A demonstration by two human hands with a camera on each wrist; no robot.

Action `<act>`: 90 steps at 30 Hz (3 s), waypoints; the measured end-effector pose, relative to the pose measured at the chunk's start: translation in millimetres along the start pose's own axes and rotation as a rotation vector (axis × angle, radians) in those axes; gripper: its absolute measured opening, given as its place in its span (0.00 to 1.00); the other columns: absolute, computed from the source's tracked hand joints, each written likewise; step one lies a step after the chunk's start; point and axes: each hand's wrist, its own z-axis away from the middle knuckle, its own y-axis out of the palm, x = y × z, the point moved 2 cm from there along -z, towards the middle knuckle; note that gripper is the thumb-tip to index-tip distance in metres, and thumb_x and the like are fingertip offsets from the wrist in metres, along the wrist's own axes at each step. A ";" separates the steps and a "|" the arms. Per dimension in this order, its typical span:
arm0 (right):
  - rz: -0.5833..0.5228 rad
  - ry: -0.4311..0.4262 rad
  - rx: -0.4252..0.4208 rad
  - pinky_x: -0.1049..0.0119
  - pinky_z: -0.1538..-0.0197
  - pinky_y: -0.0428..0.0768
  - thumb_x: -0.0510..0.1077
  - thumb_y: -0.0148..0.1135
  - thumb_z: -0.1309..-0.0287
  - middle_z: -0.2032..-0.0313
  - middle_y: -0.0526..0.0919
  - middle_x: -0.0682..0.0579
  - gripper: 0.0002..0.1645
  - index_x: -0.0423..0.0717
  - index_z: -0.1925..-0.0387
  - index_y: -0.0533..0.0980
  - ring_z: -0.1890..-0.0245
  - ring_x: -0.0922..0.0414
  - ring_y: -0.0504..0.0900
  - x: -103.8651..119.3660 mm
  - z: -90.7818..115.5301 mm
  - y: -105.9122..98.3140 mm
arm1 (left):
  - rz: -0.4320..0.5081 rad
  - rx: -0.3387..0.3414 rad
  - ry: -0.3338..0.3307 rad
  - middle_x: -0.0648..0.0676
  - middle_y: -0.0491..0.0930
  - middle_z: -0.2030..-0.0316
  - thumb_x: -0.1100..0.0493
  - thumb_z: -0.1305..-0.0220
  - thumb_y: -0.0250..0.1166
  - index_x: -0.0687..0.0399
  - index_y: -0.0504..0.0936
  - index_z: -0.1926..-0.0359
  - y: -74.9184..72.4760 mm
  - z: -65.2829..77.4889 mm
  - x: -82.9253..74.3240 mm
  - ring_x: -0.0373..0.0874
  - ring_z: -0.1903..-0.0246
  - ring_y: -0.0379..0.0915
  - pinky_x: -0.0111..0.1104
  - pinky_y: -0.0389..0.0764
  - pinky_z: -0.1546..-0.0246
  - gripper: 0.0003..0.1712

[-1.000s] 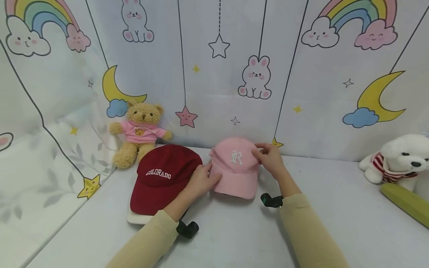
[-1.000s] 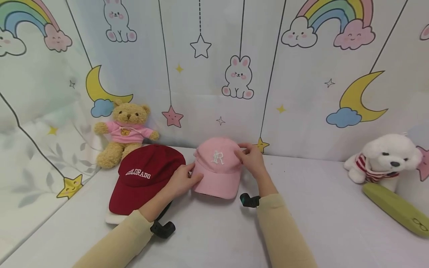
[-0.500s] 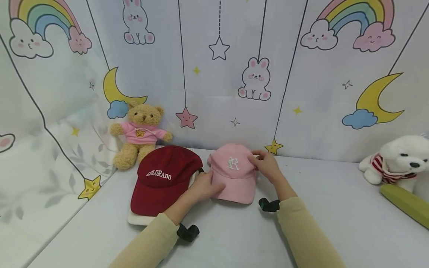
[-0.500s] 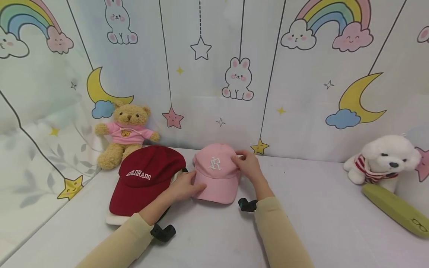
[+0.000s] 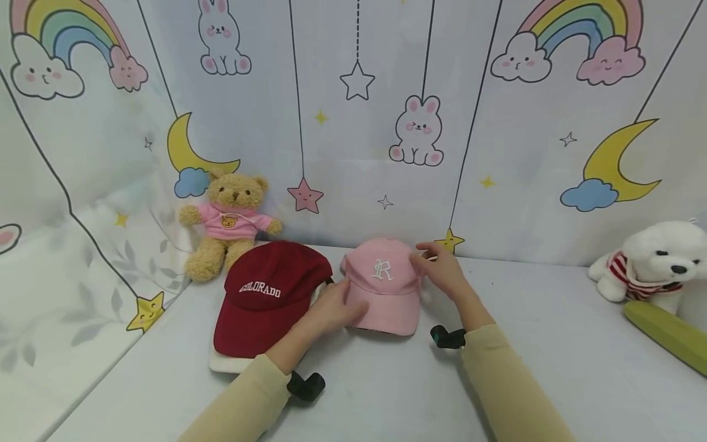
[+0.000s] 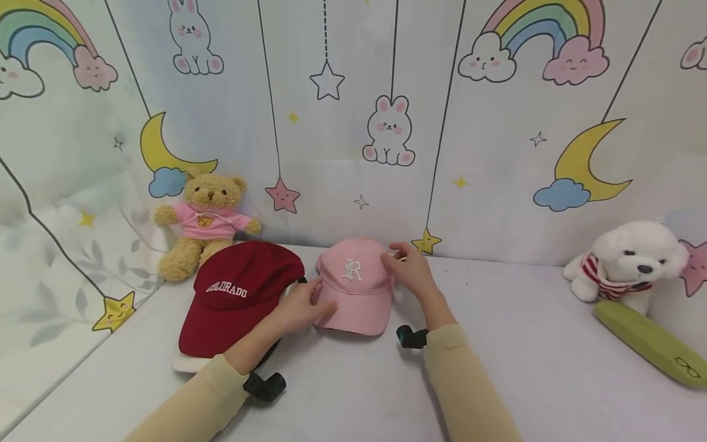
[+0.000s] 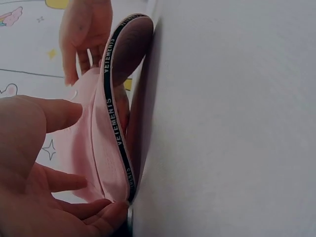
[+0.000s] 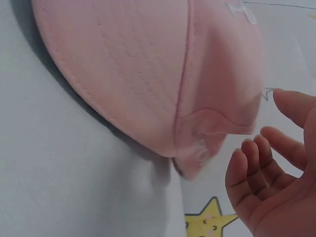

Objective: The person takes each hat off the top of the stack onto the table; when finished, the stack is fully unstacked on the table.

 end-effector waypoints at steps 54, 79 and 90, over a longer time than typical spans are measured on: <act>0.409 -0.311 0.030 0.52 0.57 0.76 0.45 0.73 0.41 0.48 0.63 0.43 0.41 0.49 0.29 0.66 0.48 0.42 0.63 51.1 41.3 55.6 | 0.189 -0.214 0.291 0.60 0.78 0.44 0.66 0.36 0.70 0.61 0.75 0.38 -69.8 99.8 15.4 0.53 0.49 0.76 0.31 0.81 0.52 0.26; 0.467 -0.248 0.037 0.54 0.57 0.75 0.47 0.69 0.37 0.50 0.63 0.42 0.39 0.49 0.28 0.64 0.50 0.44 0.63 46.6 18.0 63.6 | 0.179 -0.314 0.301 0.62 0.77 0.44 0.69 0.35 0.67 0.66 0.74 0.38 -92.3 122.0 26.4 0.59 0.51 0.76 0.25 0.78 0.52 0.25; 0.498 -0.246 0.047 0.53 0.57 0.76 0.48 0.67 0.35 0.49 0.64 0.41 0.40 0.49 0.27 0.62 0.49 0.43 0.63 46.5 13.3 65.0 | 0.127 -0.375 0.278 0.60 0.78 0.45 0.70 0.35 0.66 0.66 0.73 0.38 -104.2 127.4 42.6 0.49 0.52 0.75 0.22 0.77 0.53 0.25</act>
